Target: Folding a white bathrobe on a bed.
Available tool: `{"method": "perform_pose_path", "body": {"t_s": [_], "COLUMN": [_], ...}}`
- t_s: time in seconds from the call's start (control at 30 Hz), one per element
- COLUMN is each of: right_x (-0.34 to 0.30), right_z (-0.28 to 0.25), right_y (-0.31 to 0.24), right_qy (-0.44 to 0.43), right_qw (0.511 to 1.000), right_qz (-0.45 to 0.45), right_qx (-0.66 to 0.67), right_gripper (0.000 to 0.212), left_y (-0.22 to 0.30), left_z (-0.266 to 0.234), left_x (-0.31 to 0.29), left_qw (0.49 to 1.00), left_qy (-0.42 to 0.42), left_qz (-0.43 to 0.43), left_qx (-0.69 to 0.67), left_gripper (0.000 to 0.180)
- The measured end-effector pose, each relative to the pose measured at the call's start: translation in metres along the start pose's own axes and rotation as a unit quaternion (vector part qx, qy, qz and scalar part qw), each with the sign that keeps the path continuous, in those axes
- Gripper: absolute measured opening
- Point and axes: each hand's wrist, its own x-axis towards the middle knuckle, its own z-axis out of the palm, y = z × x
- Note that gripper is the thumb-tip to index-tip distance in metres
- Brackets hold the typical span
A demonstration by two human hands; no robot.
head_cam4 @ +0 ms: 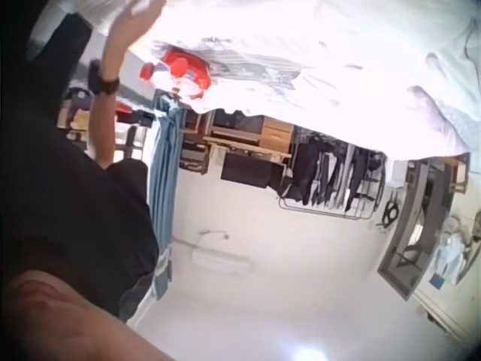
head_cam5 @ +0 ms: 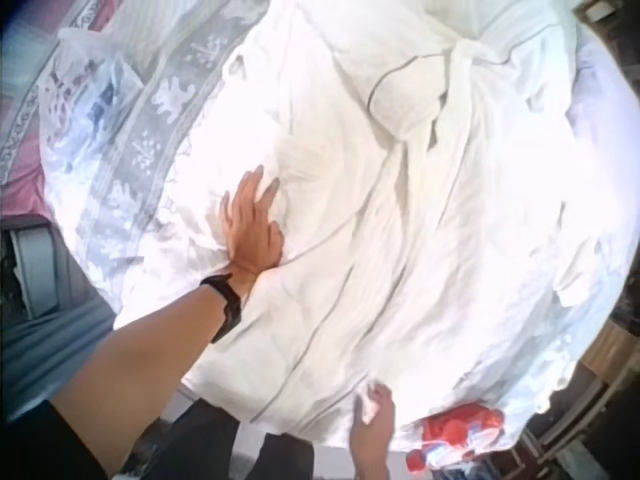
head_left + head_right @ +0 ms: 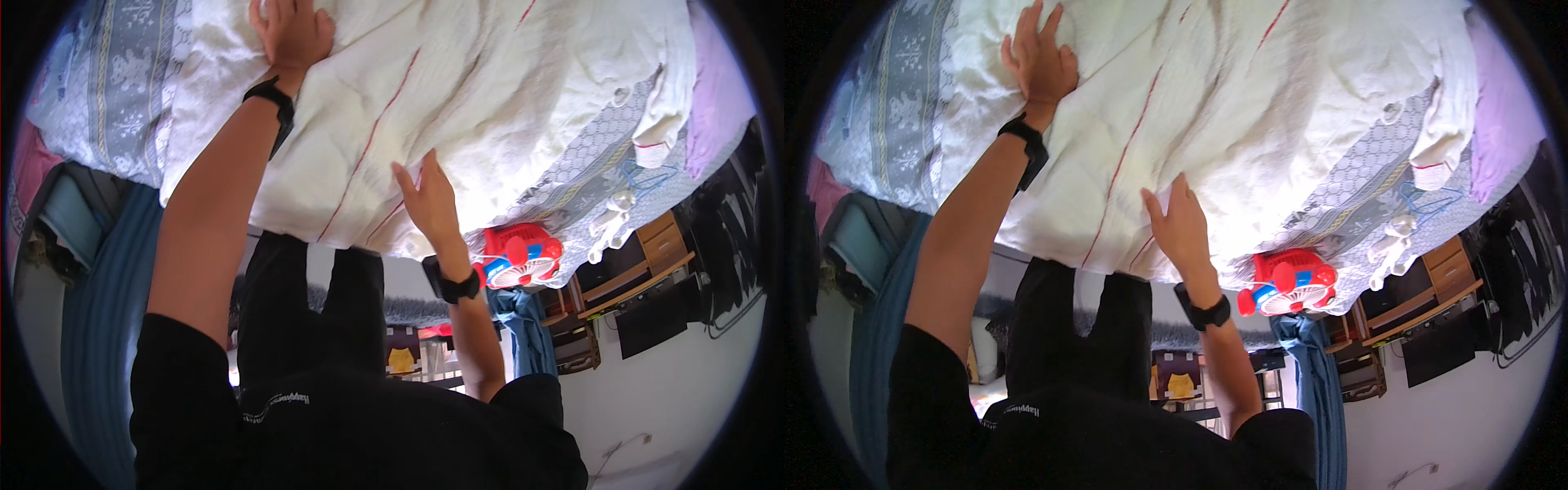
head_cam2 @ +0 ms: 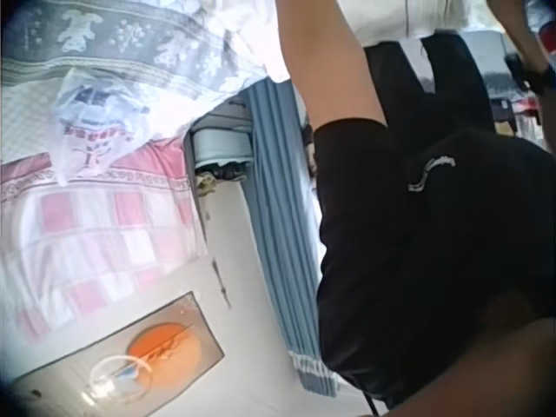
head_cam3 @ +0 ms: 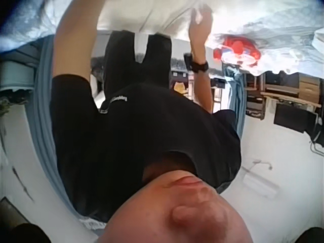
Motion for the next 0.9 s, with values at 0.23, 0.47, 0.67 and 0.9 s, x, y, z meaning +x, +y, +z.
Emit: {"method": "perform_pose_path", "body": {"t_s": [0.23, 0.47, 0.67, 0.9], "right_x": [0.086, 0.17, 0.219, 0.197], "right_z": [-0.183, -0.349, -0.401, -0.38], "right_y": [0.09, 0.244, 0.308, 0.203], "right_qy": [0.041, 0.263, 0.263, 0.339], "right_qw": [0.982, 0.609, 0.64, 0.94], "right_qz": [-0.122, 0.141, 0.184, 0.019], "right_qx": [0.136, 0.735, 0.698, -0.019], "right_gripper": [0.028, 0.076, 0.043, 0.008], "left_y": [-0.031, -0.019, -0.026, -0.029], "left_z": [-0.032, -0.018, -0.028, -0.033], "left_x": [-0.02, -0.025, -0.023, -0.023], "left_qw": [0.998, 0.999, 0.998, 0.997], "left_qy": [-0.022, -0.039, -0.048, -0.059], "left_qz": [0.011, 0.004, 0.0, 0.004], "left_qx": [0.061, 0.031, 0.032, 0.046], "left_gripper": [0.055, 0.056, 0.054, 0.058]}}
